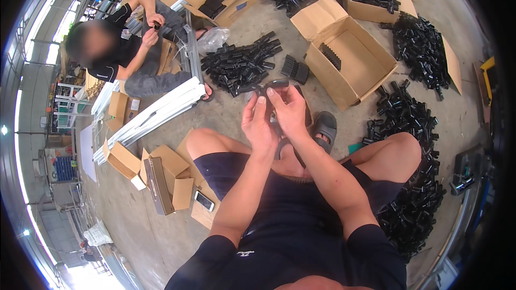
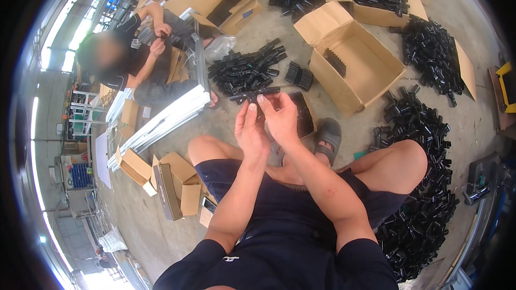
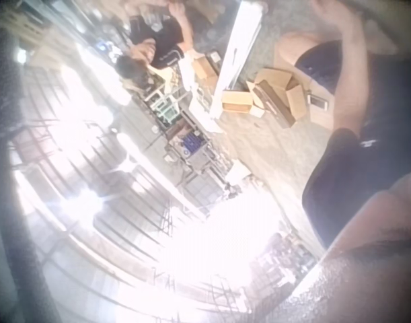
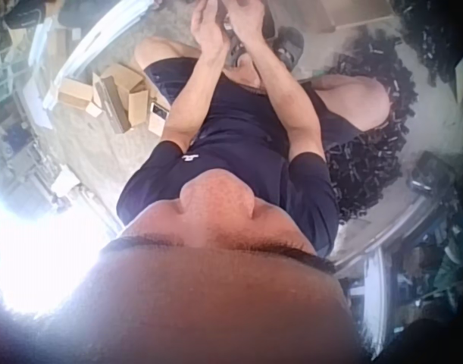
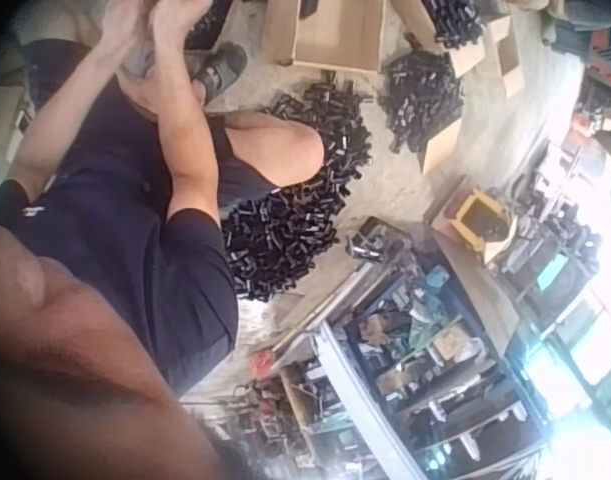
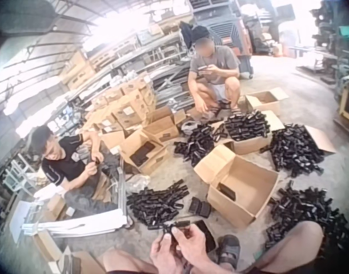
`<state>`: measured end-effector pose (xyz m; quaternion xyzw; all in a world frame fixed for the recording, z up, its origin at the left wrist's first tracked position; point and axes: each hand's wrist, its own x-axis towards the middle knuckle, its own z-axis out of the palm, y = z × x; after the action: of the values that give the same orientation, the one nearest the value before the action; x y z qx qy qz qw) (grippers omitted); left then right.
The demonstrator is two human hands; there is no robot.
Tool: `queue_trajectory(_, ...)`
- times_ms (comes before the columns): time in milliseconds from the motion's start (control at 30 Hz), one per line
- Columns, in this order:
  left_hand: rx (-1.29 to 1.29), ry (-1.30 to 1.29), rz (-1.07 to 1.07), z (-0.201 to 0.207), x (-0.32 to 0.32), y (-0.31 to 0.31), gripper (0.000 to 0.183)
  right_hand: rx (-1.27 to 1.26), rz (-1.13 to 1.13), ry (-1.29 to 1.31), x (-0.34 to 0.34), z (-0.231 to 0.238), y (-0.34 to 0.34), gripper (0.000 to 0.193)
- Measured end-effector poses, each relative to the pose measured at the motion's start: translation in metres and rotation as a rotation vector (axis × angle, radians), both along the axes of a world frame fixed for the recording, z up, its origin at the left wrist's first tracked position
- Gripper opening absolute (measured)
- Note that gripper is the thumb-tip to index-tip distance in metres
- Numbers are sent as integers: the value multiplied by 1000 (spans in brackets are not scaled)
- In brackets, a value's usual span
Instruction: The person assembles black plastic components by snapping a small insert into a larger bracket while sitting on a floor surrounded by cardboard boxes of parts.
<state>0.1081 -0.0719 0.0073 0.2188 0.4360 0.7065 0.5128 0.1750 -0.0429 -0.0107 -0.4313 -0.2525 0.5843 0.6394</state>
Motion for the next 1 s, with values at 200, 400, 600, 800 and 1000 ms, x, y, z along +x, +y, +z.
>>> queue_trajectory(200, -31, -29, 30, 0, 4, 3, 33, -4, -12, -38, 4, 1, 2, 17)
queue_trajectory(400, -24, -34, 39, -3, 7, 5, 32, -57, 6, -132, 7, 0, 3, 20)
queue_trajectory(600, -45, -40, 51, -3, 7, 5, 32, -7, -4, -93, 4, -7, 4, 19)
queue_trajectory(800, -49, -33, 54, -7, 4, 5, 31, 18, -36, -32, 1, 1, 4, 19)
queue_trajectory(1000, -79, -95, 25, 3, 3, 5, 27, 98, 181, 12, 23, -21, 14, 17)
